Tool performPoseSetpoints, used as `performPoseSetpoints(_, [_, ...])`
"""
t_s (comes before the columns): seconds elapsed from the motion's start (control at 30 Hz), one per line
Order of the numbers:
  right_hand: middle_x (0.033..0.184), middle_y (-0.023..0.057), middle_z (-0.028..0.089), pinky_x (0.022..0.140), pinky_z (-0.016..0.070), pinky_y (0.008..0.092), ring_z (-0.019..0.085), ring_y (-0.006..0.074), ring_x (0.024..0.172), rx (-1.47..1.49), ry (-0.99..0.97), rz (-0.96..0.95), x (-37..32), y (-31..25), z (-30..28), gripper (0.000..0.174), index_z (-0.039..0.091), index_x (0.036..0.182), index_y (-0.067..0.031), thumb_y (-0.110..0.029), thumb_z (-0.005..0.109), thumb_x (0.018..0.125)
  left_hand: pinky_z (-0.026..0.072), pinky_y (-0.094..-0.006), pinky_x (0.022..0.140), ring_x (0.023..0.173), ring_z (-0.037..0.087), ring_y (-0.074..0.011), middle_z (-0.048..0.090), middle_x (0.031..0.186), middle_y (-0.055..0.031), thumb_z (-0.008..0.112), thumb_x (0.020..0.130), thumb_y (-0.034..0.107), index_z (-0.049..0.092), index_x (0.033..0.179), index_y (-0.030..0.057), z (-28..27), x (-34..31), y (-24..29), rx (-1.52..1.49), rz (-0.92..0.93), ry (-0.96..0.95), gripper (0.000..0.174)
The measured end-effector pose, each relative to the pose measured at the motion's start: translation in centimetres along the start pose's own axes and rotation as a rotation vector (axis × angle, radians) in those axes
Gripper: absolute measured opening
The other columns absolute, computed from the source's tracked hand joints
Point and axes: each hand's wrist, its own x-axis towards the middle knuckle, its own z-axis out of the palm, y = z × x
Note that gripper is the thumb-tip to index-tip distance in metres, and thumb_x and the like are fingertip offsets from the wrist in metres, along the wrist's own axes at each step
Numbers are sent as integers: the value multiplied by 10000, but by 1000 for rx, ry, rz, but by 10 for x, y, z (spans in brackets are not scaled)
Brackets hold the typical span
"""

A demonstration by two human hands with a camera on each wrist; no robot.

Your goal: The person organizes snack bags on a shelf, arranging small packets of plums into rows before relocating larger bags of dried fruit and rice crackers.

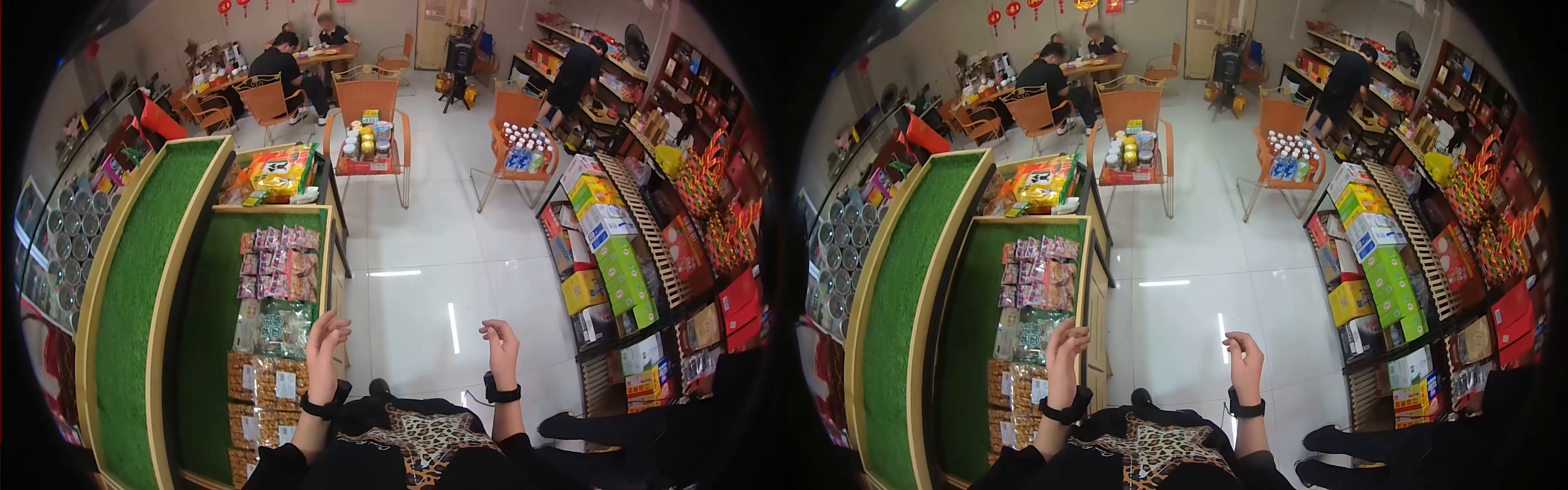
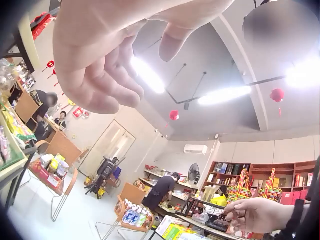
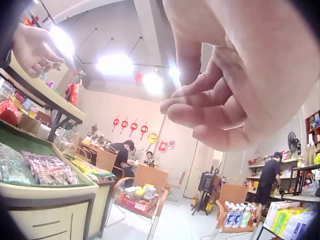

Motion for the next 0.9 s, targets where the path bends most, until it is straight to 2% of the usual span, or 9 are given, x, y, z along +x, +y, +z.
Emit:
performPoseSetpoints(0.07, [761,72,611,643,443,240,555,122,694,-37,-9,-24,10,-3,19,148,579,885,11,-43,460,815,405,-281,795,869,533,-163,564,992,-116,445,837,141,424,1176,0,-6,20,1,-48,-37,-45,368])
performPoseSetpoints(0.2, [767,75,612,658,445,240,565,126,712,-33,3,49,20,6,45,148,577,896,7,-44,465,814,405,-281,786,865,533,-155,566,989,-107,461,842,182,414,1186,8,-12,47,-7,-47,-117,-28,389])
performPoseSetpoints(0.3, [770,75,614,664,446,240,571,128,725,11,22,108,31,20,56,153,573,907,8,-42,464,812,404,-277,775,859,528,-150,567,985,-101,477,841,215,410,1188,7,-15,62,-23,-86,-232,-9,410])
performPoseSetpoints(0.43, [769,72,611,666,450,247,575,133,734,-8,7,159,63,34,60,157,569,912,9,-44,457,815,400,-266,758,834,518,-144,567,982,-99,494,835,249,412,1182,2,-8,90,-35,-83,-287,-25,434])
performPoseSetpoints(0.73, [805,81,598,671,456,255,571,140,765,41,-41,113,206,51,83,159,560,911,17,-41,446,818,402,-267,770,871,527,-155,550,1019,-126,483,840,248,399,1195,-6,33,208,-48,-81,-190,92,444])
performPoseSetpoints(0.77, [814,84,595,672,458,257,571,143,768,32,-49,98,226,49,86,159,558,913,20,-37,443,819,395,-282,811,952,520,-187,517,1087,-151,471,845,232,378,1219,-7,43,221,-43,-89,-163,102,453])
performPoseSetpoints(0.9, [841,100,589,681,462,262,573,154,776,100,-54,40,309,54,87,165,546,931,36,-27,442,820,365,-307,884,1053,481,-227,469,1163,-177,456,851,215,348,1246,-14,81,278,-36,-80,-92,170,469])
